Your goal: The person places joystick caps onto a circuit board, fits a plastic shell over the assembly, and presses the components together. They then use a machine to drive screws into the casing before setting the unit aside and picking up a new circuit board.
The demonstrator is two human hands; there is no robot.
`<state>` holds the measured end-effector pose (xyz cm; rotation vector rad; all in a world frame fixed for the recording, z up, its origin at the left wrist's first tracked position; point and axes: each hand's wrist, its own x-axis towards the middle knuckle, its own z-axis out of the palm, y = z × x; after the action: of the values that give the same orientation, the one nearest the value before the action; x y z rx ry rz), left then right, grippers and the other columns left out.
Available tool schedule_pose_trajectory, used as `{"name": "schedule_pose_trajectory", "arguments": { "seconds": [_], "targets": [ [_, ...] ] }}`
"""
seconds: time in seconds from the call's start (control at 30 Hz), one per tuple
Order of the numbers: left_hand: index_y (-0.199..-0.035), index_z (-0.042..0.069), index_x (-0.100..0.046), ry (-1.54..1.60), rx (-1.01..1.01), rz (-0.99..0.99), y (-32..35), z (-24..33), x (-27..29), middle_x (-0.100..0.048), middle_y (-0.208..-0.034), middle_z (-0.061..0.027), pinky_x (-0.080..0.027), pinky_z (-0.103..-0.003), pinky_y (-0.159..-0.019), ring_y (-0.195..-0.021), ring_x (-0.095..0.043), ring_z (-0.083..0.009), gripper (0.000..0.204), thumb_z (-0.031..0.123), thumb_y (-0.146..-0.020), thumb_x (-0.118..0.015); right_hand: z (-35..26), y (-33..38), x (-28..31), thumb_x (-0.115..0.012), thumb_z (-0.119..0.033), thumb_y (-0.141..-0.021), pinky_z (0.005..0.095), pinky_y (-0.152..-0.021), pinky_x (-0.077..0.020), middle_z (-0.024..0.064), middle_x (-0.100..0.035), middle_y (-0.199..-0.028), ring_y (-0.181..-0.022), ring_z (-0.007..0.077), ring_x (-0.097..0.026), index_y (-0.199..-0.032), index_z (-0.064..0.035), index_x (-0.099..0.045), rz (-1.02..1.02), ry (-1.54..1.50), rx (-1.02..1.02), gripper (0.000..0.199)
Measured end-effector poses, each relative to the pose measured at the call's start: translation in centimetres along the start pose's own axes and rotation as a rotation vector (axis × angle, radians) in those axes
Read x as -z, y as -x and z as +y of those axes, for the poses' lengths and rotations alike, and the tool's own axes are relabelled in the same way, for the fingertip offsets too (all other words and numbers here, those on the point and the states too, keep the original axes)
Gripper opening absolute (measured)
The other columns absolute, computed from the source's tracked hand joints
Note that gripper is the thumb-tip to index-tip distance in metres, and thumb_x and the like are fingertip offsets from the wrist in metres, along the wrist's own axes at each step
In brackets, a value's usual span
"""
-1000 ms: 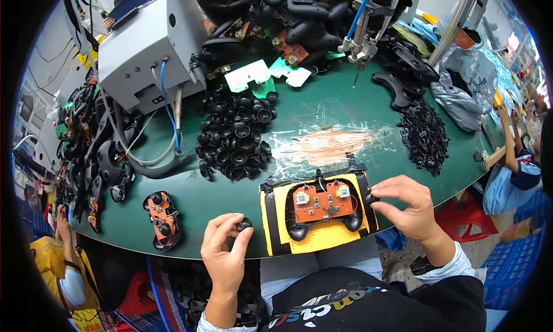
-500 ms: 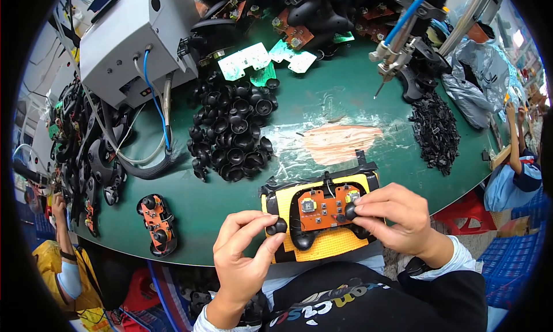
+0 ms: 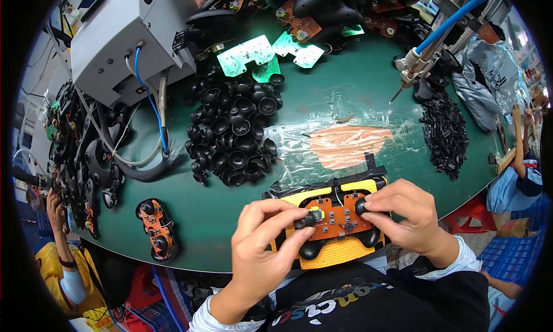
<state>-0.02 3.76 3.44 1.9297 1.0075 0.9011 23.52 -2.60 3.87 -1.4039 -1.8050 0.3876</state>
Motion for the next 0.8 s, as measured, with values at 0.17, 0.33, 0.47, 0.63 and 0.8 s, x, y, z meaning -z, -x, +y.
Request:
{"name": "schedule_pose_trajectory", "arguments": {
  "seconds": [0.17,0.33,0.47,0.63,0.8],
  "targets": [
    [-0.094,0.002,-0.071,-0.040,-0.046,-0.045,-0.8,0.1,-1.3,-0.064,-0.092,-0.0093,-0.050,-0.030,-0.074,-0.086,-0.062,-0.0214,0.031,-0.001,-0.065,-0.081,0.0,-0.1,0.1,-0.079,0.000,-0.067,0.0313,-0.063,-0.0524,0.0083,-0.067,-0.080,-0.071,0.0226,-0.065,-0.082,-0.0027,-0.068,-0.027,0.016,0.004,0.019],
    [-0.096,0.003,-0.071,-0.010,0.075,-0.117,-0.9,0.2,-1.3,-0.065,-0.092,-0.0086,-0.050,-0.031,-0.075,-0.087,-0.063,-0.0225,0.031,0.000,-0.067,-0.080,0.0,-0.4,0.3,-0.079,0.000,-0.067,0.0317,-0.062,-0.0519,0.0082,-0.067,-0.080,-0.071,0.0227,-0.065,-0.082,-0.0028,-0.068,-0.057,0.006,0.002,0.019],
    [-0.098,0.003,-0.071,-0.049,-0.013,-0.151,-1.2,0.6,-1.2,-0.065,-0.096,-0.0096,-0.050,-0.031,-0.076,-0.090,-0.063,-0.0232,0.031,-0.002,-0.068,-0.078,0.1,-0.7,0.8,-0.078,0.000,-0.068,0.0320,-0.064,-0.0516,0.0074,-0.067,-0.082,-0.072,0.0230,-0.065,-0.084,-0.0032,-0.068,-0.114,-0.002,0.003,0.019],
    [-0.102,0.004,-0.071,-0.096,-0.014,-0.133,-0.8,0.7,-1.5,-0.064,-0.102,-0.0102,-0.049,-0.032,-0.077,-0.092,-0.061,-0.0237,0.034,-0.004,-0.069,-0.075,0.0,-0.7,1.0,-0.078,-0.002,-0.069,0.0320,-0.066,-0.0517,0.0073,-0.066,-0.089,-0.076,0.0229,-0.065,-0.086,-0.0037,-0.068,-0.145,-0.005,-0.031,0.019],
    [-0.104,0.006,-0.071,-0.142,-0.120,-0.124,-0.8,0.5,-1.5,-0.060,-0.094,-0.0082,-0.046,-0.032,-0.072,-0.086,-0.056,-0.0224,0.036,-0.002,-0.069,-0.077,-0.2,-0.7,1.1,-0.077,-0.004,-0.071,0.0331,-0.067,-0.0521,0.0078,-0.065,-0.091,-0.078,0.0237,-0.064,-0.087,-0.0039,-0.067,-0.174,0.001,-0.041,0.019]
  ]
}}
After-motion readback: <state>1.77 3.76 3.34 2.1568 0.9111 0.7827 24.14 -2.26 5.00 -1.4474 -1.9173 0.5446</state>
